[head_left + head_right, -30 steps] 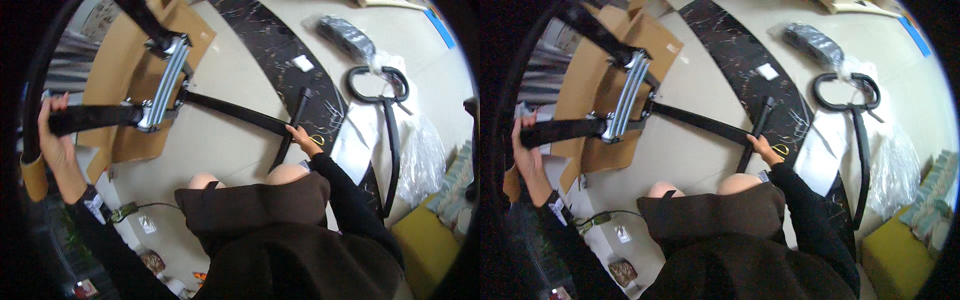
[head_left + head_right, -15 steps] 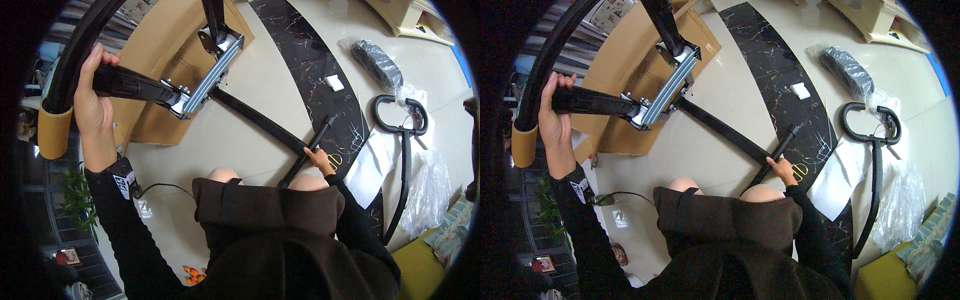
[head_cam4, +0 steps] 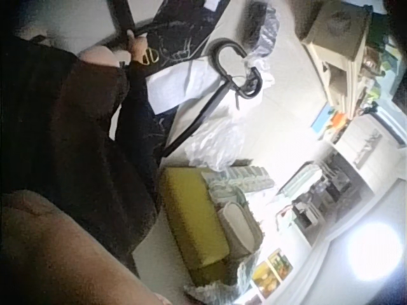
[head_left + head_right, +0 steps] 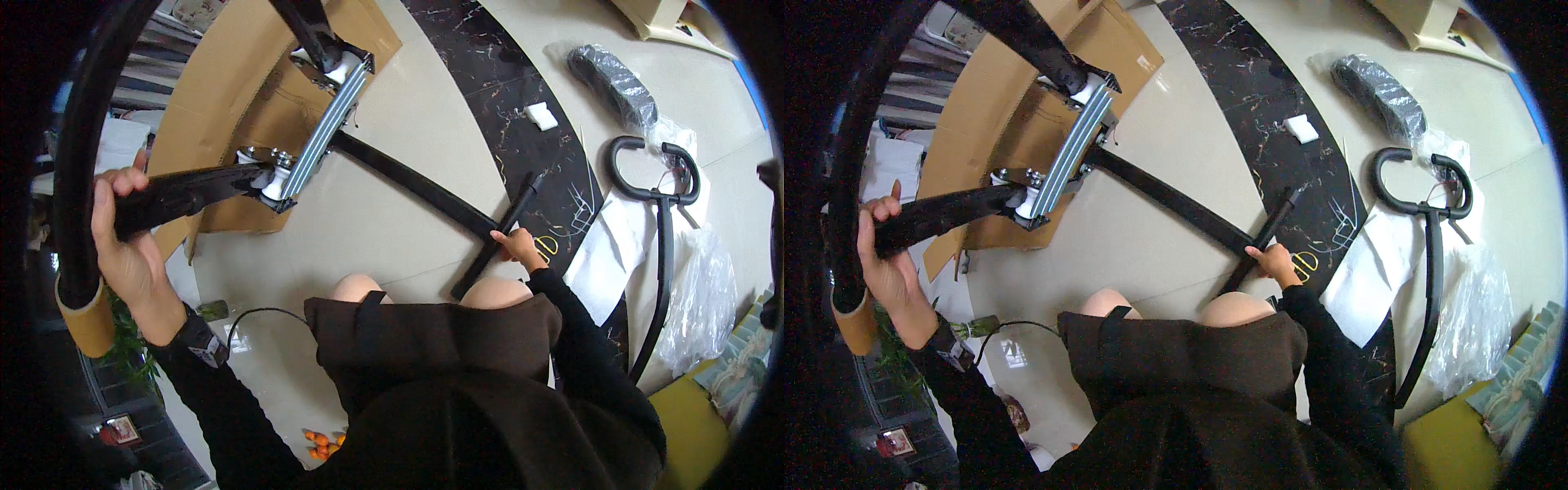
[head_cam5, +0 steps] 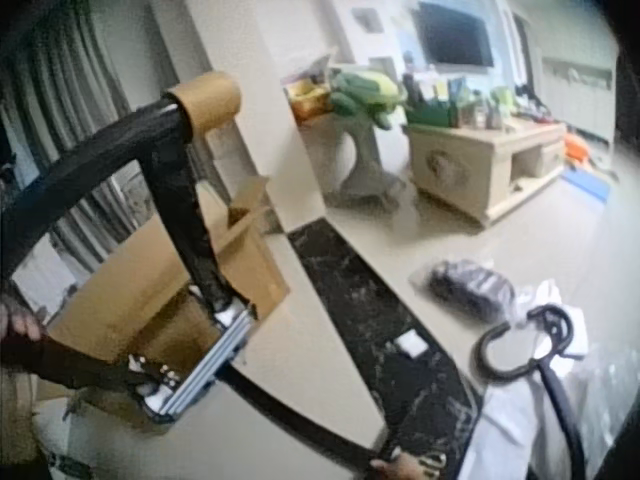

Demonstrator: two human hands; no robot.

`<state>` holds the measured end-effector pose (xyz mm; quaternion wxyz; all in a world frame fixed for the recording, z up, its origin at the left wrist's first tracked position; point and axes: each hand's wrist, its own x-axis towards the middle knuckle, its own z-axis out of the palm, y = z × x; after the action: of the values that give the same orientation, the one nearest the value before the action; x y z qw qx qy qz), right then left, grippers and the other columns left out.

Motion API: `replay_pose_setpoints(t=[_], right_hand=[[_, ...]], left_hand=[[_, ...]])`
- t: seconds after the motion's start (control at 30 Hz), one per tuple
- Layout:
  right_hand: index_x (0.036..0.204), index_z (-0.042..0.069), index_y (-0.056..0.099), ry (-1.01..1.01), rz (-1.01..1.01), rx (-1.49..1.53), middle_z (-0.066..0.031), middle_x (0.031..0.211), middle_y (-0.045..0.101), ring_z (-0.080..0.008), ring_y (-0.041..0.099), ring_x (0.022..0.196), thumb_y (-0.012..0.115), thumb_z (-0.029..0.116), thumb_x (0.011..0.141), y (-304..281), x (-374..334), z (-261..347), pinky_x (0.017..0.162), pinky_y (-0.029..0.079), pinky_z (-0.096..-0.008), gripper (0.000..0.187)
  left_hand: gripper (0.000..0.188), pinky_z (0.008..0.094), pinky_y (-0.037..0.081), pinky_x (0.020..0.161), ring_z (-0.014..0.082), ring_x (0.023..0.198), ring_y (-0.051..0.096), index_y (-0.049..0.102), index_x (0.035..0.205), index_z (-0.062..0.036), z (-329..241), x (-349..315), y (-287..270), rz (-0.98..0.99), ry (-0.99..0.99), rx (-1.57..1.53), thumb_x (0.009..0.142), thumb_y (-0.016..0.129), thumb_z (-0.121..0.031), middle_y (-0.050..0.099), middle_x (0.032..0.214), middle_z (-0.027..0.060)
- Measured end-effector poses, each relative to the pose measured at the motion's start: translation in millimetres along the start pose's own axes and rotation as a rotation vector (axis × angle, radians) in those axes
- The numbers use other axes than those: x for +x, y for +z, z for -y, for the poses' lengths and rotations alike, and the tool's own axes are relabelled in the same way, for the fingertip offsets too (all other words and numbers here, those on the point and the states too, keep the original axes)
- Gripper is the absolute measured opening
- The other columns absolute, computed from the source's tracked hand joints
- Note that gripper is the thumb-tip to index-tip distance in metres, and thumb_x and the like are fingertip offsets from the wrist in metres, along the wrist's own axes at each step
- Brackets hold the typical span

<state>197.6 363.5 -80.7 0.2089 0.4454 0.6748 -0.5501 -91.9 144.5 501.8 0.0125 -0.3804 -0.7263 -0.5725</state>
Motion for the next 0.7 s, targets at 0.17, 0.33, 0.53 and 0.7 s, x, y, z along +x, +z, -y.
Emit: replay_pose_setpoints(t=[0.17,0.33,0.53,0.7], right_hand=[[0.064,0.0,0.069,-0.037,0.025,0.058,-0.012,0.06,0.069,-0.02,0.069,0.053,0.067,0.066,0.084,0.8,-1.4,3.8,0.052,0.055,-0.0328,0.069],[0.061,0.0,0.067,-0.055,0.059,0.167,-0.0118,0.058,0.068,-0.0202,0.068,0.051,0.064,0.067,0.086,0.0,-13.9,4.5,0.052,0.055,-0.0325,0.072],[0.059,0.0,0.07,-0.043,0.024,0.032,-0.0107,0.059,0.069,-0.0202,0.07,0.055,0.057,0.072,0.088,6.3,-2.8,-3.0,0.058,0.057,-0.0345,0.078],[0.063,0.0,0.069,-0.077,0.018,0.012,-0.012,0.06,0.069,-0.0192,0.068,0.051,0.064,0.061,0.09,17.8,1.1,-7.4,0.05,0.054,-0.0328,0.067]], left_hand=[[0.02,0.0525,0.036,0.113,0.0195,0.091,0.057,0.056,0.094,-0.0046,-5.0,-8.3,9.3,0.07,0.044,0.054,0.1,0.051,-0.023,0.054,0.087,0.0061],[0.024,0.0564,0.036,0.111,0.0197,0.089,0.058,0.056,0.096,-0.0039,-29.2,-34.9,39.3,0.217,0.18,0.279,0.097,0.047,-0.026,0.056,0.087,0.0083],[0.018,0.0508,0.035,0.114,0.0184,0.088,0.059,0.059,0.093,-0.0031,-3.1,-17.1,11.1,-0.051,0.039,0.007,0.098,0.054,-0.019,0.057,0.086,0.0057],[0.019,0.0496,0.033,0.116,0.0171,0.088,0.06,0.061,0.091,-0.0032,19.4,-12.3,-14.5,-0.041,0.037,0.018,0.098,0.057,-0.021,0.061,0.088,0.0065]])
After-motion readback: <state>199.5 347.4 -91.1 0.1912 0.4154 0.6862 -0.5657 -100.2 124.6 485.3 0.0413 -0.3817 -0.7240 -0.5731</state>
